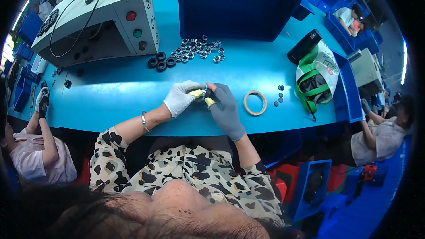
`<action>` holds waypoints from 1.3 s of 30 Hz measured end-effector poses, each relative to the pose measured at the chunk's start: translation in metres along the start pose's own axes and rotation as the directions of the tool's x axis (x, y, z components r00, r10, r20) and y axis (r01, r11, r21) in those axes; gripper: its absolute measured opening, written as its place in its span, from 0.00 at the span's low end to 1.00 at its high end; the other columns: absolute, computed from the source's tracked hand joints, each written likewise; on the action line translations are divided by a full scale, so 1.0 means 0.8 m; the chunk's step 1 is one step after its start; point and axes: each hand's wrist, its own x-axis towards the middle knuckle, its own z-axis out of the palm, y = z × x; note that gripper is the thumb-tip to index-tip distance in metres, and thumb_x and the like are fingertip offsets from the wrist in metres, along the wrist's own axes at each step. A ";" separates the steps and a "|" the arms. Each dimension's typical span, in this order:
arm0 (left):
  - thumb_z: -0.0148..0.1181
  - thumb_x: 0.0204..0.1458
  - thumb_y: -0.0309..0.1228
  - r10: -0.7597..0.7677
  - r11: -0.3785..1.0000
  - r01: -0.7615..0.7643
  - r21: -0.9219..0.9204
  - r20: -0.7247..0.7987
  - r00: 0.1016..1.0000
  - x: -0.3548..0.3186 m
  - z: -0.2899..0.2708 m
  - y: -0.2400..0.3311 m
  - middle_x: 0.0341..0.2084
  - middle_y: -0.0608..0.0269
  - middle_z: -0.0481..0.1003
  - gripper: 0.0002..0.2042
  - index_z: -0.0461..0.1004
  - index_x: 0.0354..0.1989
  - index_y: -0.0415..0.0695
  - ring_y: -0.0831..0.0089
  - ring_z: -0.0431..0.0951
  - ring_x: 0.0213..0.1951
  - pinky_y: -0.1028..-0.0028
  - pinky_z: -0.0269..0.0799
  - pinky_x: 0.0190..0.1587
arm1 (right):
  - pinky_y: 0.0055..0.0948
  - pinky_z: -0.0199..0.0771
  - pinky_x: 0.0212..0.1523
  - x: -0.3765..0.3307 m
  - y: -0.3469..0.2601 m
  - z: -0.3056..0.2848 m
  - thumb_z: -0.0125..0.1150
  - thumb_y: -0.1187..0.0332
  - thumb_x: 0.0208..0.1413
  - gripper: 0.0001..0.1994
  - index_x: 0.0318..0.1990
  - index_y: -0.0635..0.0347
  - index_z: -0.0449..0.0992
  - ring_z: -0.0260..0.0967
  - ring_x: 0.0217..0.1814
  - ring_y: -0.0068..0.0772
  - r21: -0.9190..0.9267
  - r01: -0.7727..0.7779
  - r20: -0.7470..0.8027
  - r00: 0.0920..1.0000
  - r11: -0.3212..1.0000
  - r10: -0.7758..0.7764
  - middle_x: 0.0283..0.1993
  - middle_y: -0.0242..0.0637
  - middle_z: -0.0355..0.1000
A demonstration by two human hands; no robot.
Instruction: The person repeatedly assembles components by inserting small metal rings into black rubber rings by hand.
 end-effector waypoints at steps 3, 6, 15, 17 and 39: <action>0.64 0.60 0.22 0.041 0.998 -0.040 0.054 -0.012 0.999 -0.002 0.007 -0.002 0.43 0.59 0.81 0.14 0.79 0.53 0.35 0.75 0.82 0.43 0.77 0.79 0.46 | 0.27 0.77 0.53 0.003 -0.011 -0.008 0.58 0.83 0.58 0.24 0.64 0.64 0.72 0.73 0.56 0.28 0.008 -0.063 0.006 0.998 0.998 0.063 0.57 0.38 0.70; 0.66 0.56 0.21 0.144 0.976 -0.138 0.171 -0.024 0.989 0.000 0.012 -0.011 0.43 0.59 0.81 0.14 0.79 0.52 0.36 0.74 0.82 0.44 0.76 0.80 0.46 | 0.28 0.77 0.54 0.003 -0.009 -0.015 0.59 0.83 0.57 0.23 0.62 0.65 0.73 0.75 0.55 0.30 -0.028 -0.066 0.010 0.998 0.997 0.066 0.55 0.39 0.73; 0.73 0.41 0.20 0.388 0.783 -0.349 0.515 0.034 0.921 0.010 0.017 -0.027 0.40 0.56 0.79 0.18 0.80 0.43 0.43 0.57 0.80 0.43 0.65 0.76 0.46 | 0.33 0.75 0.56 0.011 -0.009 -0.031 0.60 0.83 0.51 0.22 0.56 0.66 0.77 0.75 0.54 0.41 -0.318 0.048 0.121 0.993 0.947 -0.009 0.53 0.45 0.75; 0.73 0.39 0.20 0.428 0.737 -0.382 0.558 0.053 0.902 0.013 0.014 -0.029 0.39 0.57 0.78 0.17 0.81 0.41 0.43 0.55 0.78 0.43 0.61 0.75 0.48 | 0.34 0.75 0.54 0.011 -0.006 -0.030 0.60 0.83 0.50 0.23 0.56 0.65 0.77 0.75 0.54 0.43 -0.342 0.029 0.156 0.987 0.939 0.026 0.52 0.46 0.75; 0.71 0.49 0.20 0.299 0.847 -0.248 0.471 -0.036 0.954 -0.002 0.010 -0.024 0.35 0.54 0.80 0.11 0.80 0.41 0.42 0.58 0.82 0.35 0.68 0.79 0.39 | 0.44 0.73 0.46 0.026 -0.016 -0.009 0.64 0.76 0.48 0.20 0.51 0.65 0.76 0.69 0.48 0.49 -0.620 0.206 0.289 0.957 0.757 -0.023 0.43 0.44 0.74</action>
